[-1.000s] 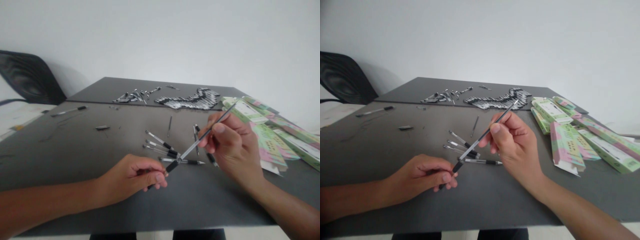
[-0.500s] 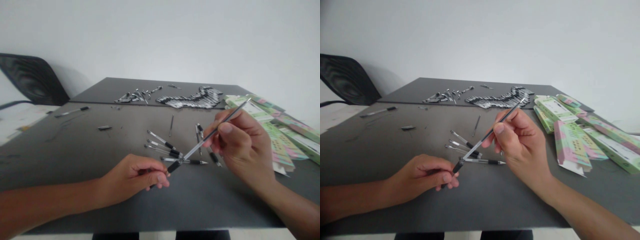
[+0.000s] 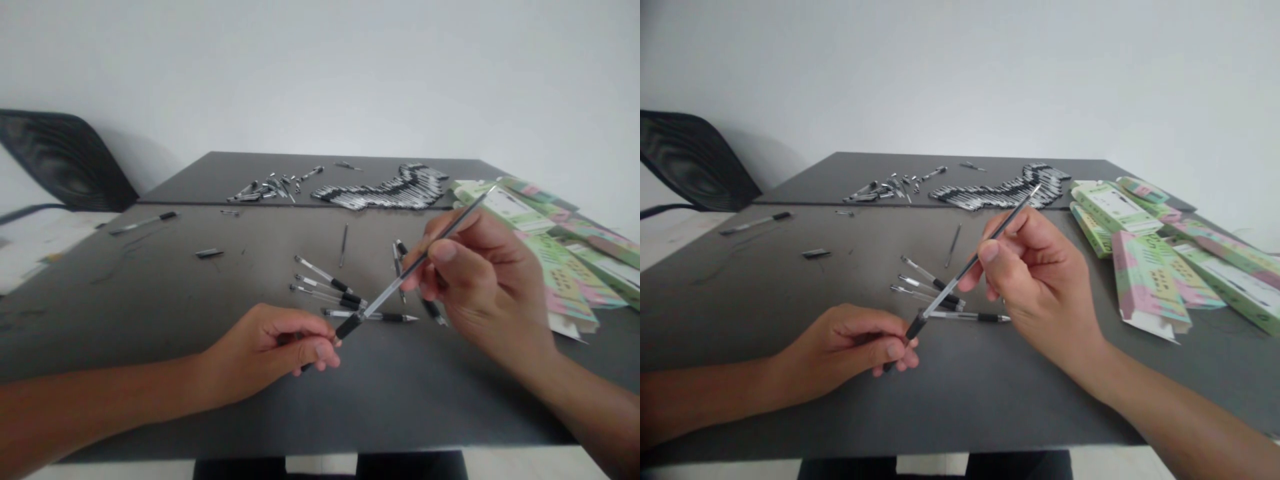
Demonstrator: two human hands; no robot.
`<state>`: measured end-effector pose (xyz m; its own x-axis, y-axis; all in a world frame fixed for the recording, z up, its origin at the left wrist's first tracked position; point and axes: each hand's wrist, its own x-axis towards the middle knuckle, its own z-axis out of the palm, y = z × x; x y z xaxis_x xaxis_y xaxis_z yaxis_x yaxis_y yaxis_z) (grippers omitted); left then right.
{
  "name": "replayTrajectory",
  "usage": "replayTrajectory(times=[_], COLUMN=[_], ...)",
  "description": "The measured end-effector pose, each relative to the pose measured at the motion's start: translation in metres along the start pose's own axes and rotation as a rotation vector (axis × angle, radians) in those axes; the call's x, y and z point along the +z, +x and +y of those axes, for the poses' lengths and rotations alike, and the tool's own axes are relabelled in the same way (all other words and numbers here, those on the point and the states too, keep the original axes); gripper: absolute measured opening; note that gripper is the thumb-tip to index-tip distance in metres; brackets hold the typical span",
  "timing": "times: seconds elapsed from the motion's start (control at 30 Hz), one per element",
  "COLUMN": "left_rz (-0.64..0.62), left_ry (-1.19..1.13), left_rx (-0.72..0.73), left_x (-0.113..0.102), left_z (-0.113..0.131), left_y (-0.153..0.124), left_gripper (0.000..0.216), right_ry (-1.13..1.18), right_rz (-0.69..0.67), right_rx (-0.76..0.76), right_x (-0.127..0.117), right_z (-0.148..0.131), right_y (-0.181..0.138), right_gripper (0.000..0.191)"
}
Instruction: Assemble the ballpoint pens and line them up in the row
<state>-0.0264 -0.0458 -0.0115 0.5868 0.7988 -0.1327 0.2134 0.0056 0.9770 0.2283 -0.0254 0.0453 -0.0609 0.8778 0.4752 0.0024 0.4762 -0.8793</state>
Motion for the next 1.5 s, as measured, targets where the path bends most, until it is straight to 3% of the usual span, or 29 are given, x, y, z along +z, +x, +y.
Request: replayTrajectory(times=[1.2, 1.5], left_rz=[0.034, 0.038], left_ry=[0.052, 0.061], left_rx=[0.034, 0.023], left_x=[-0.0020, -0.0007], left_z=[-0.0015, -0.0018], left_y=[0.0016, 0.0004], left_gripper=[0.012, 0.015], right_ry=[-0.040, -0.155], right_rz=[-0.039, -0.139], right_rx=[-0.035, -0.069], right_x=[-0.0034, -0.0057], right_z=[-0.0003, 0.0002], right_y=[-0.0026, -0.0053], right_gripper=[0.013, 0.014])
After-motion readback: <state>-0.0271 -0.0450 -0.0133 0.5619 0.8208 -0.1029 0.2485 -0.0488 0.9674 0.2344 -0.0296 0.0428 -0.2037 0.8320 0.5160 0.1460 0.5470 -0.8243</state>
